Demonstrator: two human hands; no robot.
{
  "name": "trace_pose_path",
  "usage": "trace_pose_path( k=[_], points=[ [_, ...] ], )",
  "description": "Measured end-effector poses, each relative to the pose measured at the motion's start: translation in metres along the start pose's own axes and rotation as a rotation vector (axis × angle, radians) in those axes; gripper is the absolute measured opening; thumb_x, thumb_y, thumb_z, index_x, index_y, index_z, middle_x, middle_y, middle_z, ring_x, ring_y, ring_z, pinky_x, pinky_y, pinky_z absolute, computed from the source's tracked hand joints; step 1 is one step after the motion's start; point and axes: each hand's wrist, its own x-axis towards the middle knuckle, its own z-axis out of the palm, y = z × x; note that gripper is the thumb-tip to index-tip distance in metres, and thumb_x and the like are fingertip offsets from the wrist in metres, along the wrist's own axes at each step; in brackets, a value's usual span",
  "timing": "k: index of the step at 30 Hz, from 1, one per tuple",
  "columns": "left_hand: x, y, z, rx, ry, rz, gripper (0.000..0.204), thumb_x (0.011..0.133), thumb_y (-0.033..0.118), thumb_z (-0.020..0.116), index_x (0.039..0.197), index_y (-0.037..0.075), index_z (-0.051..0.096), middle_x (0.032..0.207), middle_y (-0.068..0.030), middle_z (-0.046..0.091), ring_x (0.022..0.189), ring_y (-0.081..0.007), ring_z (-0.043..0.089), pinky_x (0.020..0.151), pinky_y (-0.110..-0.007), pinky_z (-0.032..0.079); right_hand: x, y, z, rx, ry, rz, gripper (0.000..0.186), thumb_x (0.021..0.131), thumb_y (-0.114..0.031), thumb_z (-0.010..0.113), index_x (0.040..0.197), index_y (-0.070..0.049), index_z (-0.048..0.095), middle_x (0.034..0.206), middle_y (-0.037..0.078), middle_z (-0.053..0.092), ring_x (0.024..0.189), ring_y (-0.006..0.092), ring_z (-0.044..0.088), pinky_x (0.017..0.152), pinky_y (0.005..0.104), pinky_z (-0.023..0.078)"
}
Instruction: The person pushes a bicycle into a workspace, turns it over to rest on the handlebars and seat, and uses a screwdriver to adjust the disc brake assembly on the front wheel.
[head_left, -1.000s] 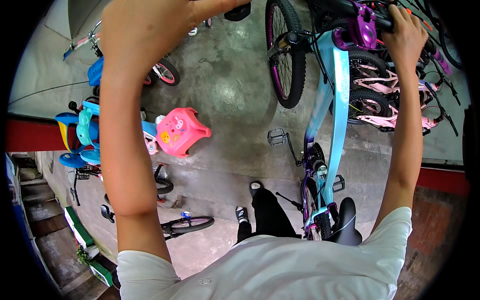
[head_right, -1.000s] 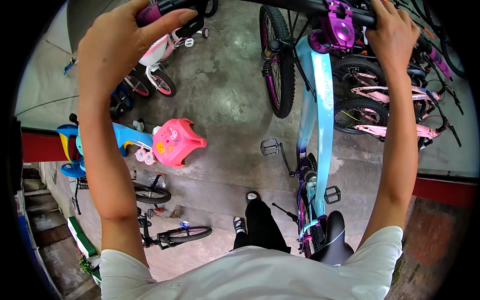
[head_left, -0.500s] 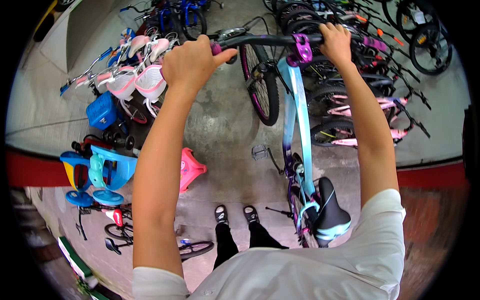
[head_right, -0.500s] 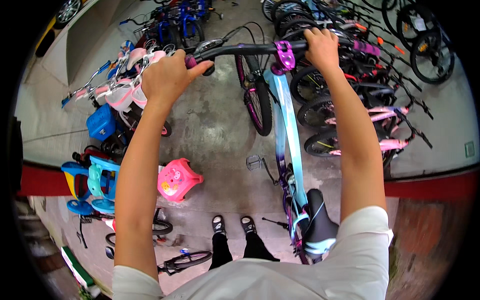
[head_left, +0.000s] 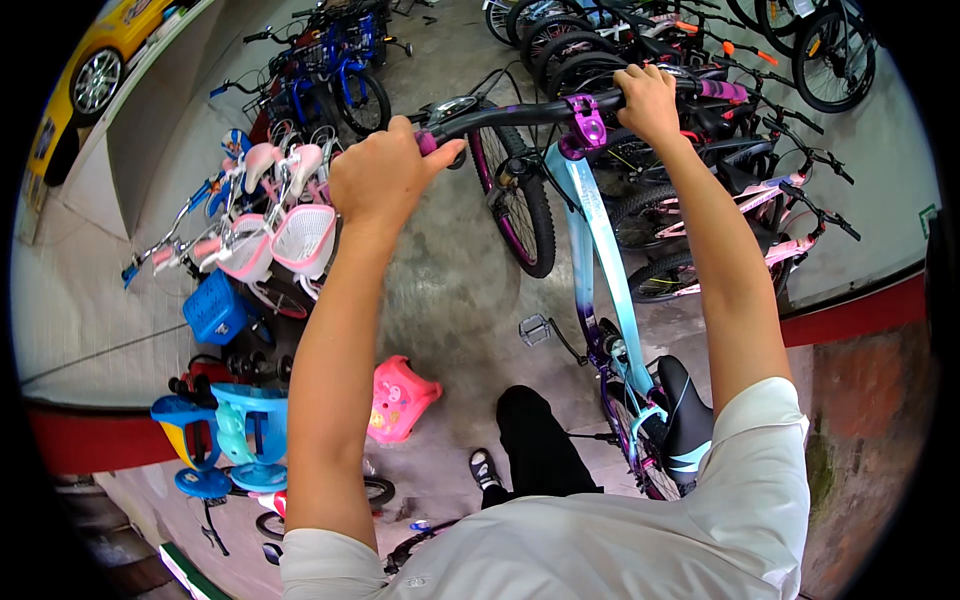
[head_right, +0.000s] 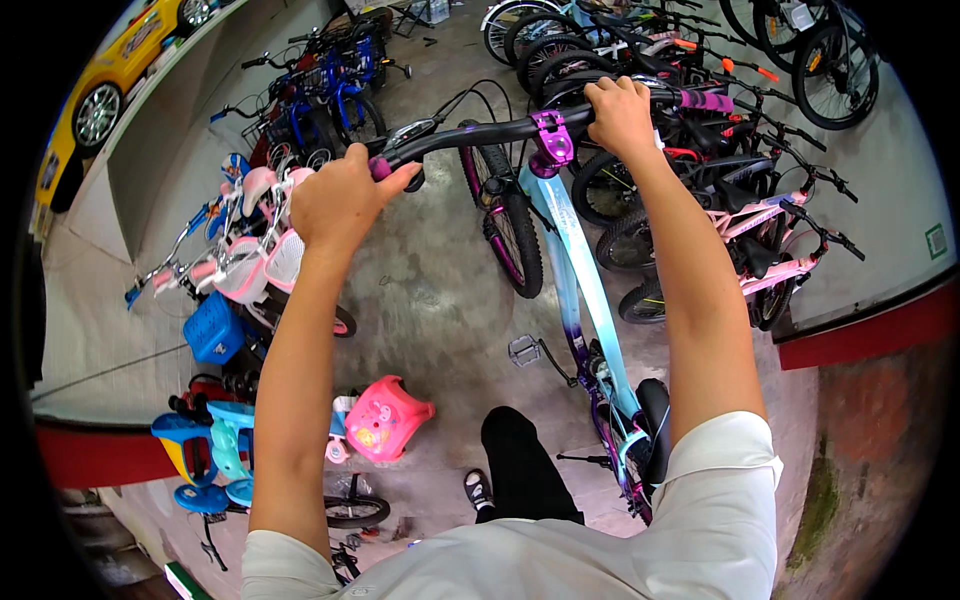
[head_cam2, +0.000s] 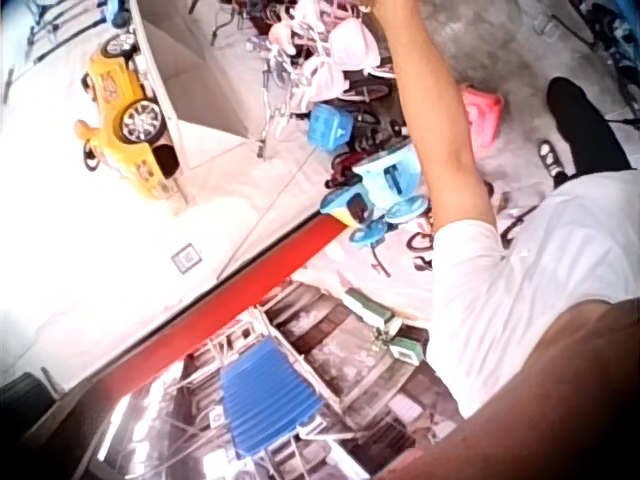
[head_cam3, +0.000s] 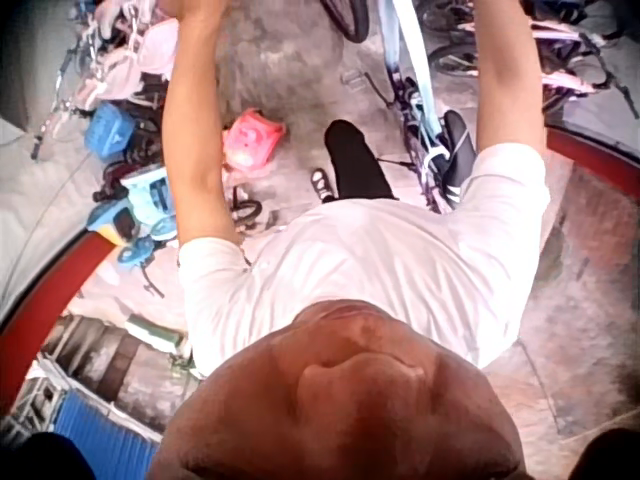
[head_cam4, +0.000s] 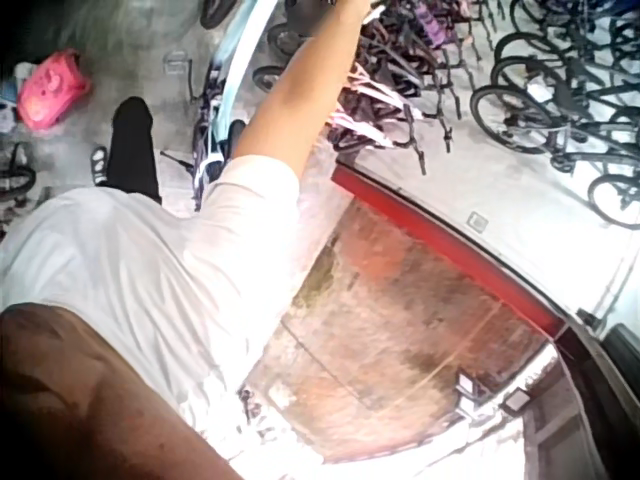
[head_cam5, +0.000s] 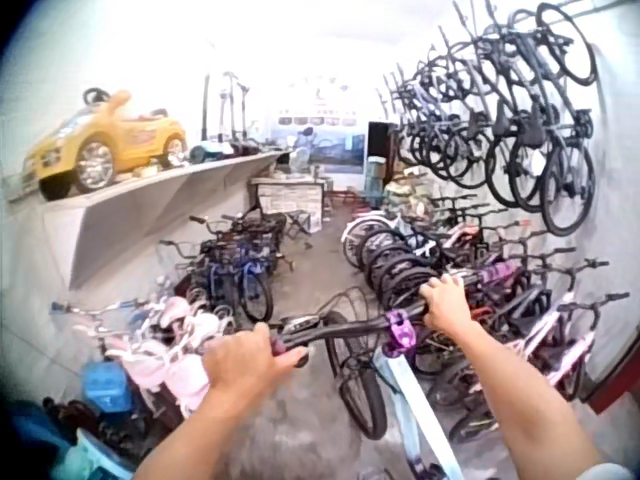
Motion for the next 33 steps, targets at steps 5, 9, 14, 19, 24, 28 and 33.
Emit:
trace_pose_path(
  k=[5,9,14,19,24,28,33],
  points=[
    [0.043,0.009,0.015,0.070,0.031,0.040,0.070,0.078,0.083,0.068,0.074,0.013,0.064,0.060,-0.0071,0.067,0.051,-0.0290,0.067,0.043,-0.042,0.047,0.025,0.018,0.022,0.067,0.033,0.018,0.035,0.066,-0.009,0.076,0.100,-0.011,0.066,0.100,0.005,0.064,0.106,0.0319,0.060,0.099,0.0469,0.044],
    [0.080,0.007,0.032,0.024,0.107,0.112,0.067,0.077,0.080,0.071,0.073,0.014,0.061,0.058,-0.0055,0.064,0.047,-0.0269,0.063,0.043,-0.041,0.045,0.047,0.034,0.025,0.174,-0.021,-0.011,0.042,0.063,-0.012,0.078,0.101,-0.012,0.062,0.101,0.007,0.061,0.106,0.0329,0.058,0.098,0.0483,0.043],
    [0.122,0.007,0.040,0.007,0.025,0.105,0.064,0.078,0.076,0.073,0.075,0.014,0.061,0.062,-0.0046,0.064,0.050,-0.0253,0.065,0.046,-0.039,0.050,0.085,0.051,0.030,0.288,-0.233,-0.033,0.049,0.071,-0.028,0.086,0.111,-0.011,0.063,0.108,0.008,0.061,0.114,0.0316,0.057,0.107,0.0500,0.040],
    [0.158,0.000,0.055,-0.099,0.034,0.084,0.058,0.077,0.068,0.078,0.079,0.012,0.062,0.073,-0.0057,0.065,0.065,-0.0264,0.069,0.060,-0.041,0.054,0.138,0.066,0.053,0.331,-0.396,-0.059,0.053,0.074,-0.035,0.086,0.117,-0.012,0.066,0.116,0.008,0.064,0.121,0.0316,0.056,0.113,0.0518,0.036],
    [0.191,-0.013,0.076,-0.066,-0.085,0.023,0.064,0.078,0.065,0.080,0.096,0.007,0.059,0.106,-0.0089,0.060,0.096,-0.0265,0.062,0.076,-0.038,0.053,0.187,0.054,0.089,0.280,-0.499,-0.054,0.054,0.075,-0.037,0.085,0.121,-0.016,0.067,0.121,0.006,0.065,0.125,0.0310,0.055,0.115,0.0515,0.035],
    [0.227,-0.038,0.103,-0.115,0.012,0.068,0.077,0.080,0.060,0.082,0.124,0.002,0.058,0.129,-0.0142,0.059,0.115,-0.0330,0.060,0.088,-0.046,0.053,0.228,0.045,0.116,0.263,-0.481,-0.055,0.053,0.077,-0.037,0.082,0.121,-0.014,0.068,0.120,0.006,0.065,0.126,0.0306,0.055,0.116,0.0505,0.035],
    [0.278,-0.072,0.137,-0.242,-0.215,0.022,0.093,0.083,0.060,0.080,0.144,-0.002,0.050,0.133,-0.0201,0.062,0.127,-0.0359,0.059,0.099,-0.046,0.054,0.273,0.032,0.154,0.309,-0.507,-0.023,0.053,0.077,-0.039,0.082,0.121,-0.013,0.068,0.121,0.005,0.066,0.126,0.0287,0.055,0.117,0.0495,0.034]
  ],
)
